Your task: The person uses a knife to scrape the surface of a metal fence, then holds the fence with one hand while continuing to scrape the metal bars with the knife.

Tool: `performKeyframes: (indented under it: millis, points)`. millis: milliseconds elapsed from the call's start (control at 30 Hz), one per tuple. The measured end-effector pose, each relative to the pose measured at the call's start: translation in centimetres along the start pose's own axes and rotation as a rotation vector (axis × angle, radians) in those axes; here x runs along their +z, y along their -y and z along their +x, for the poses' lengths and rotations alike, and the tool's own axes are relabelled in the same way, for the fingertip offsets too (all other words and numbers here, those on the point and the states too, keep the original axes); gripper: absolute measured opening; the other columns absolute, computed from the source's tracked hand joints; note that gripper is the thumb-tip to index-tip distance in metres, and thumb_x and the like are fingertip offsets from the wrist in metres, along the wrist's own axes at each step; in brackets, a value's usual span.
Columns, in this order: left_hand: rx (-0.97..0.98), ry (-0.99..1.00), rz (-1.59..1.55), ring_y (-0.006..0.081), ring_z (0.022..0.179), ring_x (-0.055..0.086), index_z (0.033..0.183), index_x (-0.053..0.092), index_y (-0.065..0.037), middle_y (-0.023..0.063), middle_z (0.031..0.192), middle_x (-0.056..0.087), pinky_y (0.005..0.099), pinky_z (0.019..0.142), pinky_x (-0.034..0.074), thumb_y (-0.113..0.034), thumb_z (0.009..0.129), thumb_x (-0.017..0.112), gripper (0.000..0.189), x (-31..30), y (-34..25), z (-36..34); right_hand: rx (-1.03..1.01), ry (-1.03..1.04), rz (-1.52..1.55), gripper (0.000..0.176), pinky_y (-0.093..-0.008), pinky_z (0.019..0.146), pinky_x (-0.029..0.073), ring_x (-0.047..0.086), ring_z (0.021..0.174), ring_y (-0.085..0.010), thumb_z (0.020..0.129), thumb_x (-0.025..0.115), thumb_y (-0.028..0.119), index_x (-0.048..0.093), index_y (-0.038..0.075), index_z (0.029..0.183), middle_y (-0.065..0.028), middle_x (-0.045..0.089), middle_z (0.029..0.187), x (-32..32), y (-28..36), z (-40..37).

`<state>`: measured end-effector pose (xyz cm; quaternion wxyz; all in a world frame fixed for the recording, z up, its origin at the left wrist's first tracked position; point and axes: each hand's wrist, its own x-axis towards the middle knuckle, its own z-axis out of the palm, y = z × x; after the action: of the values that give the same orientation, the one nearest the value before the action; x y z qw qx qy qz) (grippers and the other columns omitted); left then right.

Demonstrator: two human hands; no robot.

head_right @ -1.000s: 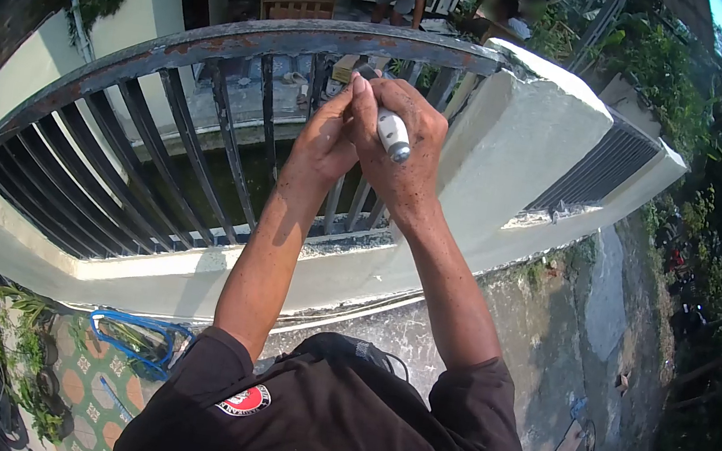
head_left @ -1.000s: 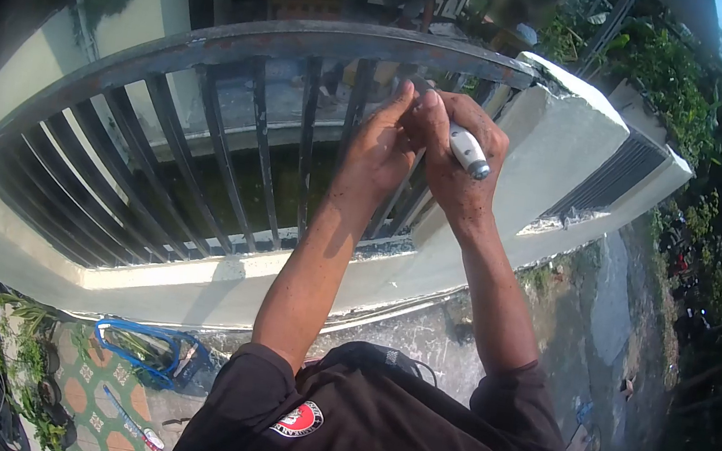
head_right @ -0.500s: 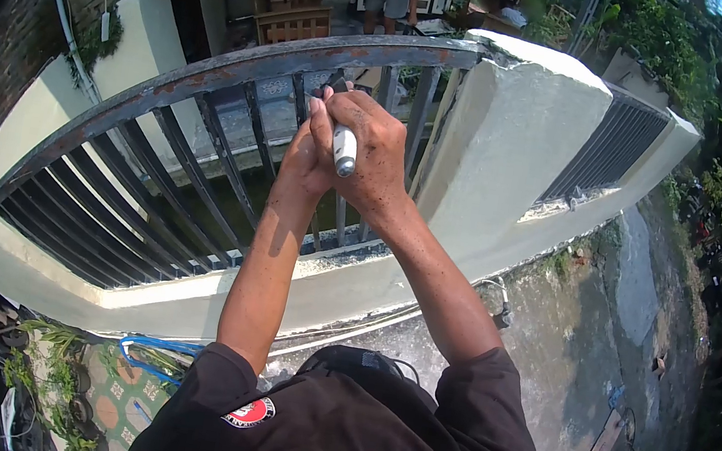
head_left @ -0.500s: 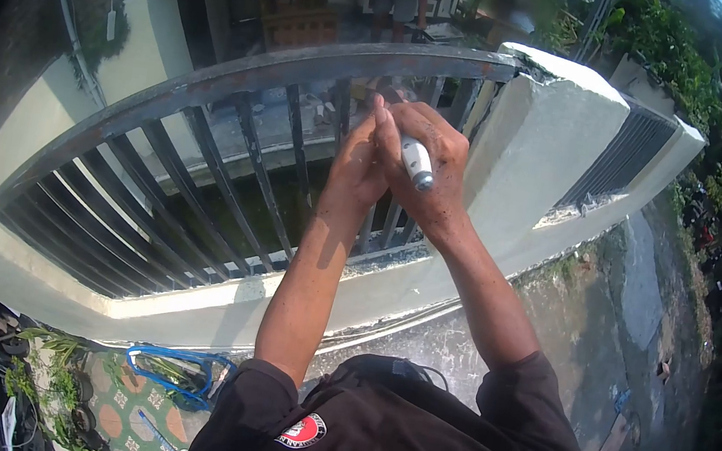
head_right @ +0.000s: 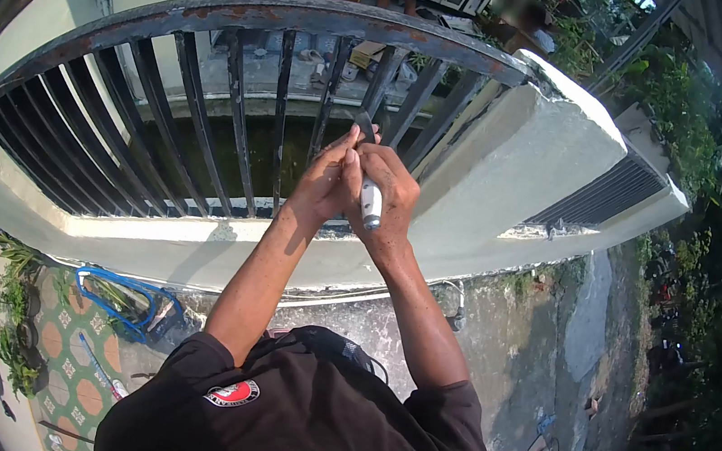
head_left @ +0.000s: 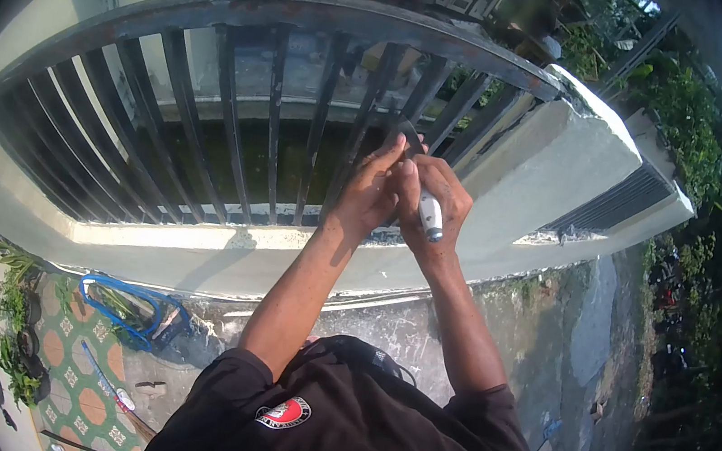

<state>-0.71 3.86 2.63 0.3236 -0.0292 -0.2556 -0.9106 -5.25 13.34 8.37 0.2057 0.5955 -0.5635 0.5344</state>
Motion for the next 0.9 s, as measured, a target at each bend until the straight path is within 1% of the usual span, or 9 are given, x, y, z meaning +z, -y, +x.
performKeyframes:
  millis: [67, 167, 300, 500, 600, 700, 767, 800, 900]
  points:
    - [0.034, 0.075, -0.020, 0.0095, 0.092, 0.064, 0.115, 0.064, -0.004, 0.0047, 0.103, 0.067, 0.0236, 0.086, 0.052, -0.031, 0.102, 0.055, 0.032, 2.2, -1.2, -0.1, -0.044, -0.055, -0.035, 0.013, -0.0311, 0.060, 0.051, 0.066, 0.067, -0.0217, 0.088, 0.066, 0.004, 0.065, -0.003, 0.077, -0.0132, 0.068, 0.082, -0.1, 0.5, 0.9]
    - [0.013, 0.118, -0.046, 0.0103, 0.092, 0.064, 0.116, 0.064, -0.004, 0.0051, 0.104, 0.067, 0.0245, 0.085, 0.052, -0.032, 0.102, 0.056, 0.032, 2.2, -1.2, -0.2, 0.044, -0.059, 0.020, 0.013, -0.0300, 0.060, 0.051, 0.066, 0.066, -0.0212, 0.089, 0.065, 0.004, 0.067, -0.003, 0.078, -0.0130, 0.068, 0.081, -0.4, 1.3, 1.5]
    - [-0.031, -0.027, -0.044, 0.0125, 0.095, 0.064, 0.115, 0.064, -0.004, 0.0059, 0.104, 0.066, 0.0267, 0.085, 0.053, -0.032, 0.100, 0.058, 0.033, 0.3, 0.0, -0.8, 0.008, -0.041, -0.065, 0.015, -0.0297, 0.060, 0.051, 0.066, 0.066, -0.0195, 0.090, 0.065, 0.005, 0.068, -0.003, 0.078, -0.0121, 0.069, 0.080, 0.6, 0.2, -0.7]
    - [-0.017, 0.105, -0.017, 0.0124, 0.092, 0.064, 0.114, 0.065, -0.004, 0.0067, 0.104, 0.066, 0.0284, 0.083, 0.054, -0.033, 0.100, 0.059, 0.033, 1.3, -1.3, -0.2, 0.058, -0.080, -0.076, 0.022, -0.0320, 0.066, 0.052, 0.068, 0.071, -0.0216, 0.095, 0.059, 0.011, 0.072, -0.002, 0.082, -0.0136, 0.070, 0.081, 0.3, 1.5, 0.6]
    - [-0.109, -0.091, -0.030, 0.0131, 0.088, 0.064, 0.114, 0.065, -0.005, 0.0064, 0.103, 0.068, 0.0278, 0.077, 0.055, -0.031, 0.100, 0.059, 0.030, -0.5, -0.3, -0.9, 0.040, -0.039, -0.077, 0.020, -0.0309, 0.063, 0.052, 0.067, 0.069, -0.0205, 0.094, 0.062, 0.009, 0.071, -0.002, 0.080, -0.0131, 0.069, 0.081, 1.3, 0.9, -1.8]
    - [-0.052, -0.040, -0.058, 0.0135, 0.086, 0.065, 0.114, 0.066, -0.007, 0.0057, 0.103, 0.068, 0.0281, 0.073, 0.056, -0.031, 0.100, 0.059, 0.029, -1.8, 0.2, -1.1, -0.010, -0.030, -0.112, 0.017, -0.0304, 0.062, 0.052, 0.067, 0.068, -0.0201, 0.092, 0.064, 0.008, 0.070, -0.002, 0.079, -0.0129, 0.069, 0.081, 2.2, 0.1, -3.3]
    - [-0.044, -0.038, -0.068, 0.0137, 0.085, 0.065, 0.117, 0.065, -0.007, 0.0058, 0.105, 0.068, 0.0284, 0.073, 0.056, -0.029, 0.099, 0.060, 0.028, -1.9, 0.4, -0.8, 0.003, -0.069, -0.097, 0.014, -0.0308, 0.064, 0.053, 0.067, 0.068, -0.0205, 0.090, 0.066, 0.007, 0.069, -0.001, 0.078, -0.0121, 0.069, 0.082, 2.5, 0.1, -3.5]
    - [-0.011, -0.120, 0.002, 0.0142, 0.087, 0.066, 0.122, 0.062, -0.007, 0.0067, 0.106, 0.068, 0.0286, 0.076, 0.057, -0.026, 0.099, 0.061, 0.030, -1.3, 0.0, -1.0, -0.018, -0.057, -0.075, 0.013, -0.0336, 0.065, 0.054, 0.067, 0.070, -0.0243, 0.084, 0.071, 0.003, 0.063, -0.002, 0.075, -0.0118, 0.067, 0.081, 2.7, 0.2, -3.6]
    - [0.033, -0.232, 0.115, 0.0153, 0.095, 0.067, 0.137, 0.051, -0.004, 0.0108, 0.115, 0.066, 0.0298, 0.084, 0.058, -0.018, 0.098, 0.061, 0.043, -0.8, -0.5, -1.8, -0.058, -0.015, -0.114, 0.012, -0.0339, 0.065, 0.054, 0.067, 0.074, -0.0241, 0.083, 0.071, 0.003, 0.063, -0.001, 0.074, -0.0122, 0.067, 0.082, 3.2, -0.2, -4.7]
